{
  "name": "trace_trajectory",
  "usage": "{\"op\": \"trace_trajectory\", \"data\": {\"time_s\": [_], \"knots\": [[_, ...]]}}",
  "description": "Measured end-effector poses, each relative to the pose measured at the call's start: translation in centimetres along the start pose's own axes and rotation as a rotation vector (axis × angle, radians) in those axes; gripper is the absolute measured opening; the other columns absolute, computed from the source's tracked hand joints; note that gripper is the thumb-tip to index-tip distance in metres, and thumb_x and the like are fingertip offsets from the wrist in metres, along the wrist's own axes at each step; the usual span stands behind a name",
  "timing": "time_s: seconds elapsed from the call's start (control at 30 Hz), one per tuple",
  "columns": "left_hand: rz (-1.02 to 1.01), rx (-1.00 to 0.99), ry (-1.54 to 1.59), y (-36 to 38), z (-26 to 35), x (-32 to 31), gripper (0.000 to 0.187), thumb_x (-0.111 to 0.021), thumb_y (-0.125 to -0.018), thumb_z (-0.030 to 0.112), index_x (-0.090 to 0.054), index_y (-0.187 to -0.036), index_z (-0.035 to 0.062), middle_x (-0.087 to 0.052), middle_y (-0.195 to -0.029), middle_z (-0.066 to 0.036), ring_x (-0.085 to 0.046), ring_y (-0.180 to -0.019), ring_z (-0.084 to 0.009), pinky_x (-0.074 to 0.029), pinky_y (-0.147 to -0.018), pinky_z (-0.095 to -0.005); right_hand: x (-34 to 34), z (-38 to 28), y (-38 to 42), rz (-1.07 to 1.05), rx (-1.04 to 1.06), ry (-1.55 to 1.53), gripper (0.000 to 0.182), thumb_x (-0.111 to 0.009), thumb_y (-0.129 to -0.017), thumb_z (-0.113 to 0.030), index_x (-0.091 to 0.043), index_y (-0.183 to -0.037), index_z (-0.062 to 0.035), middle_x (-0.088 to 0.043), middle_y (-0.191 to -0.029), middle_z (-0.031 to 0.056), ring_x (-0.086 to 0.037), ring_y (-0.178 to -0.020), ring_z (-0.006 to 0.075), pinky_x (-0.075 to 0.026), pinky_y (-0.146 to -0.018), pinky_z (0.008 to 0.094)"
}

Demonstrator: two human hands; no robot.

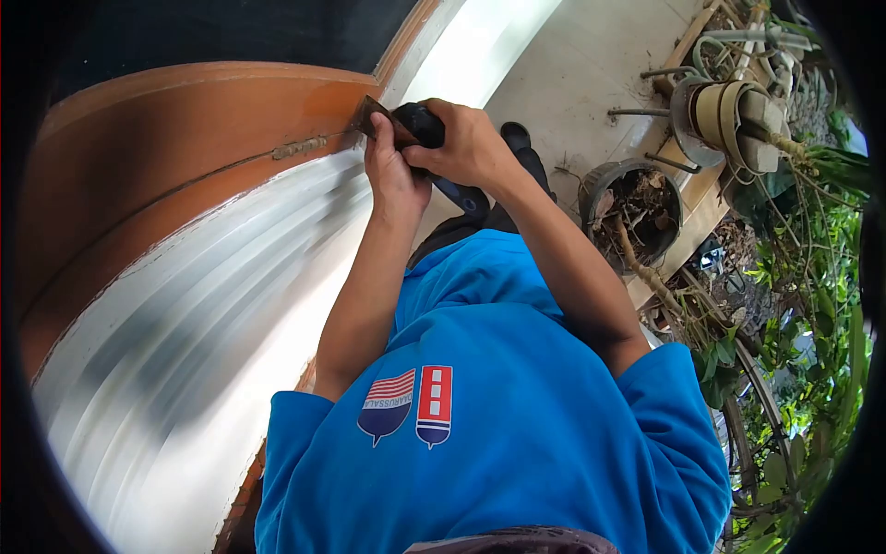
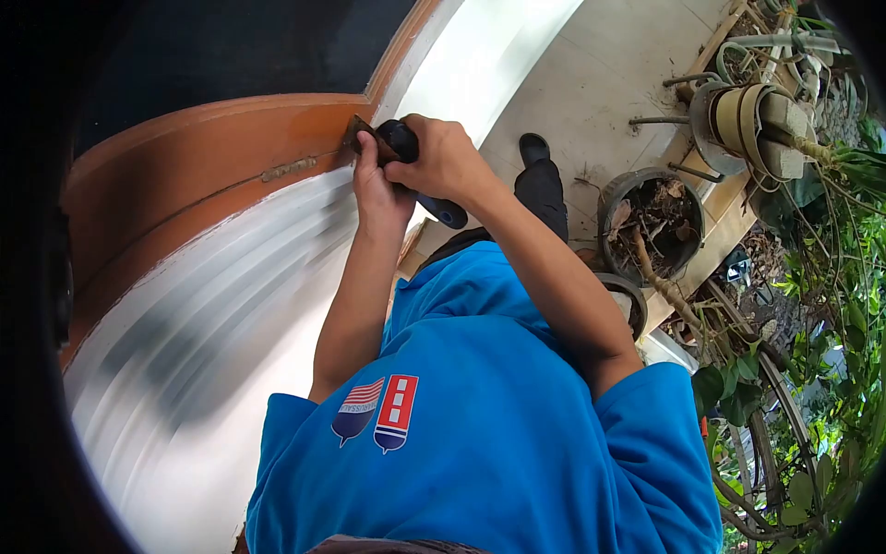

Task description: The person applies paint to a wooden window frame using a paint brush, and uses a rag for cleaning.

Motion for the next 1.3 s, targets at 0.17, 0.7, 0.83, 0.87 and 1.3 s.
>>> {"op": "trace_trajectory", "data": {"time_s": [0.17,0.7,0.83,0.87,1.3], "knots": [[0.013,-0.021,-0.087,2.1,-0.5,0.8,0.040,-0.056,-0.101,0.040,-0.051,-0.122,0.0063,-0.062,-0.110,-0.008,-0.063,-0.101,-0.0209,-0.054,-0.090,-0.0365,-0.8,5.3,2.8,-0.179,-0.138,-0.533,0.061,-0.080,-0.081,-0.034,-0.060,-0.128,-0.0001,-0.068,-0.116,0.0123,-0.066,-0.104,0.0227,-0.052,-0.092,0.0351],[-0.204,-0.723,-0.914,8.6,3.4,0.6,0.050,-0.038,-0.109,0.033,-0.045,-0.142,-0.0036,-0.037,-0.155,-0.014,-0.050,-0.131,-0.0240,-0.042,-0.109,-0.0393,-5.7,6.1,-3.1,0.518,-0.118,-0.712,0.020,-0.075,-0.084,-0.012,-0.069,-0.098,0.0014,-0.066,-0.078,0.0032,-0.060,-0.072,0.0084,-0.052,-0.066,0.0235],[-0.229,-0.795,-0.925,9.8,4.3,0.6,0.051,-0.039,-0.108,0.030,-0.041,-0.145,-0.0066,-0.038,-0.155,-0.016,-0.047,-0.135,-0.0252,-0.038,-0.113,-0.0371,-6.8,4.0,-5.0,0.746,-0.007,-0.485,0.021,-0.071,-0.083,-0.014,-0.070,-0.096,0.0016,-0.068,-0.076,0.0100,-0.065,-0.071,0.0140,-0.054,-0.065,0.0305],[-0.274,-0.831,-0.962,10.2,4.6,0.8,0.040,-0.040,-0.108,0.020,-0.047,-0.138,-0.0063,-0.034,-0.156,-0.018,-0.049,-0.134,-0.0273,-0.043,-0.107,-0.0339,-7.5,3.5,-5.0,0.796,0.029,-0.475,0.020,-0.071,-0.082,-0.013,-0.069,-0.096,0.0018,-0.069,-0.078,0.0116,-0.066,-0.071,0.0161,-0.054,-0.067,0.0314],[-0.555,-0.931,-0.836,13.5,5.8,2.3,0.036,-0.043,-0.107,0.028,-0.055,-0.125,-0.0008,-0.068,-0.095,-0.014,-0.067,-0.092,-0.0250,-0.051,-0.094,-0.0469,-8.8,1.6,-3.3,0.836,0.268,-0.463,0.017,-0.069,-0.084,-0.006,-0.070,-0.099,0.0003,-0.070,-0.083,0.0122,-0.068,-0.074,0.0173,-0.054,-0.069,0.0302]]}}
Point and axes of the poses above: each hand's wrist, its own y-axis away from the middle knuckle, its own x-axis out of the back of the hand, z = x × y, the point moved 6 cm from there along -y, towards the middle knuckle
